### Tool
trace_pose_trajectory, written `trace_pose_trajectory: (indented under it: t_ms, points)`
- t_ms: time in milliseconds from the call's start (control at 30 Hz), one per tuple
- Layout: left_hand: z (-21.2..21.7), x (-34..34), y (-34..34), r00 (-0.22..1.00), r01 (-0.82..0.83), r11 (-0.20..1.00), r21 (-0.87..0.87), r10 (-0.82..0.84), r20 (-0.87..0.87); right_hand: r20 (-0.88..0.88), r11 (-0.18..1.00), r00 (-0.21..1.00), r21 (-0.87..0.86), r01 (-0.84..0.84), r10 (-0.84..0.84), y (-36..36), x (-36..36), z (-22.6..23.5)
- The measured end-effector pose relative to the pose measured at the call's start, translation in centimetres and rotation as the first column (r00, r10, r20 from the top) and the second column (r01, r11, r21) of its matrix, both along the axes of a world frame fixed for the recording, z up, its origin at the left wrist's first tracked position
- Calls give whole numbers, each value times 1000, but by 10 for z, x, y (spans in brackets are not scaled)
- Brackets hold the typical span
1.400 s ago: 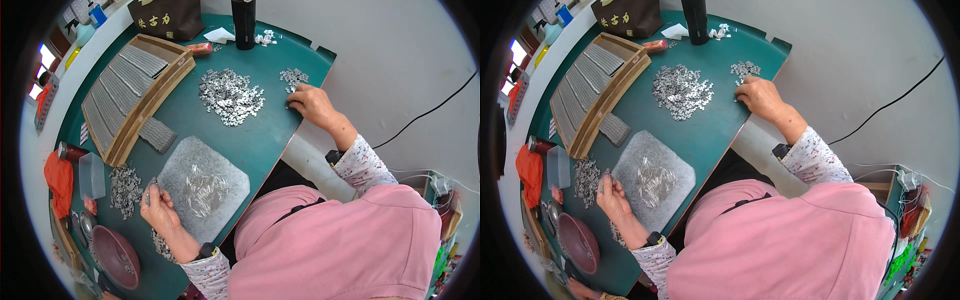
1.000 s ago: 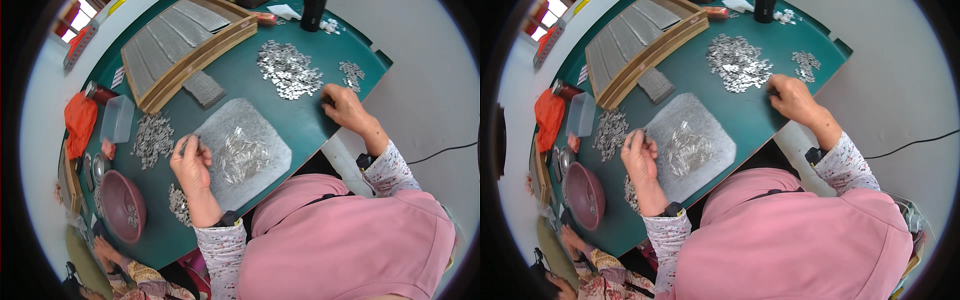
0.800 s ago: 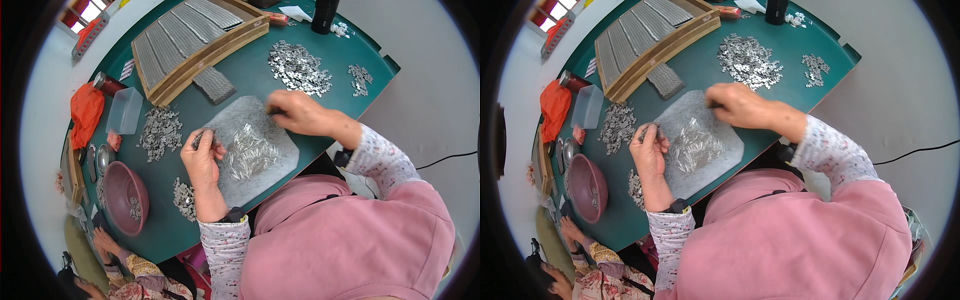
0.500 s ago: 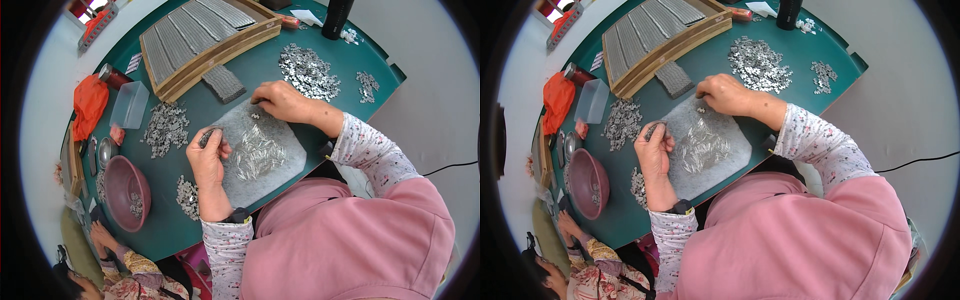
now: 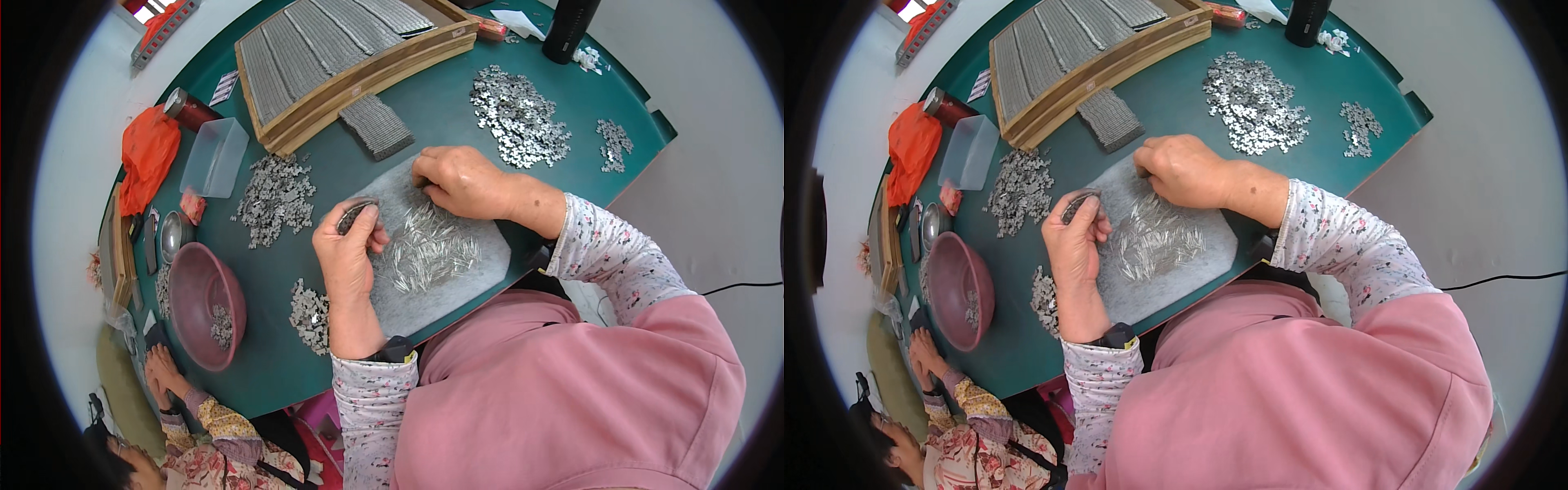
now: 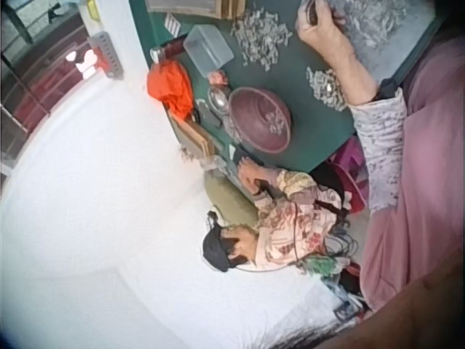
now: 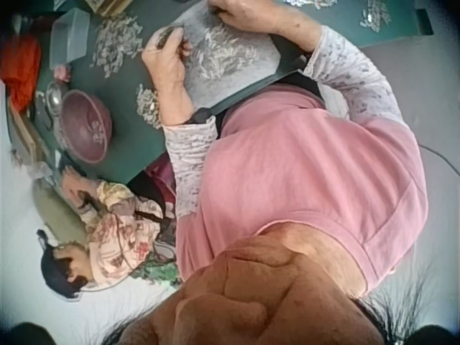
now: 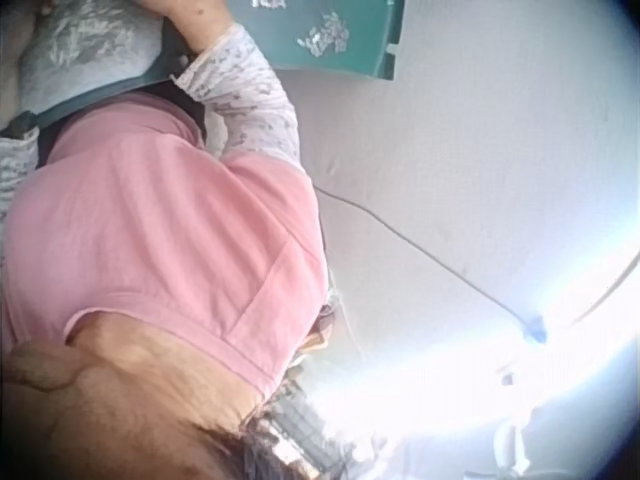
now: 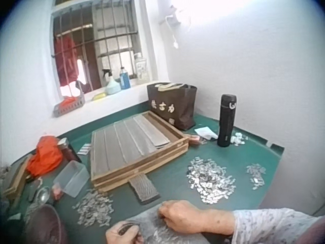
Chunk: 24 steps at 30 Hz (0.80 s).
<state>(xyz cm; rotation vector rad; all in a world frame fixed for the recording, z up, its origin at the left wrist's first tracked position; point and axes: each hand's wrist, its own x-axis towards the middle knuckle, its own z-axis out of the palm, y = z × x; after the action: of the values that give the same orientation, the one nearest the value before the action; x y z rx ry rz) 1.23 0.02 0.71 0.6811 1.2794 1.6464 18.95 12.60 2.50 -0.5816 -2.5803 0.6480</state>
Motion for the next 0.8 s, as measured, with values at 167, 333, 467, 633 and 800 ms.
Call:
trace_pose_trajectory:
  t_ms: [167,333,467,633,800]
  points:
    - [0,3,-2,1000,17,1000,-5,-17,-25,-237,988,970,-134,-81,48,-10,-14,8]
    - [1,4,-3,999,29,995,100,-30,13,-444,979,894,-145,-143,64,-20,-28,6]
    - [1,4,-3,999,21,991,133,-26,34,-441,985,894,-105,-138,78,-22,-30,6]
    - [3,2,-2,998,3,993,121,-10,56,-440,986,896,-119,-119,55,-22,-30,7]
    - [0,-7,-4,991,-114,993,36,112,70,-165,957,970,257,-133,179,3,-23,-2]
